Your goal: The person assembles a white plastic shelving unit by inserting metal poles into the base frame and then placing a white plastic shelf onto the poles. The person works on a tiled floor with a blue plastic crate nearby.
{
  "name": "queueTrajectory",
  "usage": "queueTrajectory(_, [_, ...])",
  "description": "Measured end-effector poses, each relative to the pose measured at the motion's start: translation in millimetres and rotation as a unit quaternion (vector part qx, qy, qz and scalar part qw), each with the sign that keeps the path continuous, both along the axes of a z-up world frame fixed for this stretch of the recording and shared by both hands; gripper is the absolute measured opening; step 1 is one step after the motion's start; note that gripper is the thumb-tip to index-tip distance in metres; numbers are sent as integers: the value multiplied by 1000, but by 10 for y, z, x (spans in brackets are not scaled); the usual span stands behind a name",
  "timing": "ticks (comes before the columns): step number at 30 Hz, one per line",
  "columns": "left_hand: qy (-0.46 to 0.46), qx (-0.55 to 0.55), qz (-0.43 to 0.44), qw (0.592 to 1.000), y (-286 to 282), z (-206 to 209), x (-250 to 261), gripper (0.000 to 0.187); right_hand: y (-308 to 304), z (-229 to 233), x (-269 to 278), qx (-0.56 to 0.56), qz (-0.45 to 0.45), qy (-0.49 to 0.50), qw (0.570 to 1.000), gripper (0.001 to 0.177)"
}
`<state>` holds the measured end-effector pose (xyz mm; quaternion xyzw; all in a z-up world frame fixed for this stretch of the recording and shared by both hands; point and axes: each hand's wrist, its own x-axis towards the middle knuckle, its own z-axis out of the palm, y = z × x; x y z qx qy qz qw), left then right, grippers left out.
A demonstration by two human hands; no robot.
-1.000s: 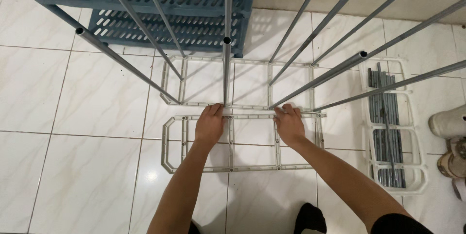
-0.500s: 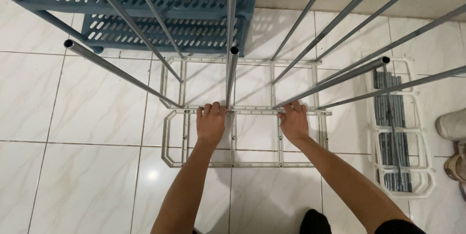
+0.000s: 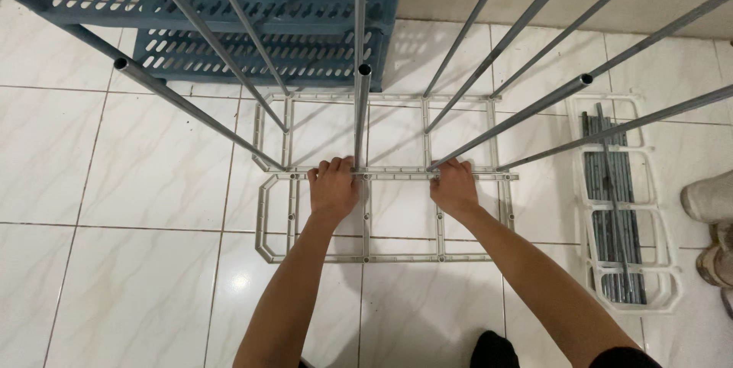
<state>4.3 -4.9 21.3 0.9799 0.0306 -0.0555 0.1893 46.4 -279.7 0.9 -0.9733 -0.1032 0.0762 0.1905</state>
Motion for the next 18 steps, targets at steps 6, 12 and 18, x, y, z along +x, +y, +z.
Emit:
queueTrajectory(6, [20,2,20,1000,-98,8,-1,35,110,116,4,-1,-65,79,995,33])
queueTrajectory(12, [48,34,14,998,-117,3,52,36,152,183,13,-45,-57,91,993,32])
queueTrajectory(18, [80,42,18,996,-110,80,86,31,150,156,-33,-37,-60,38,997,25])
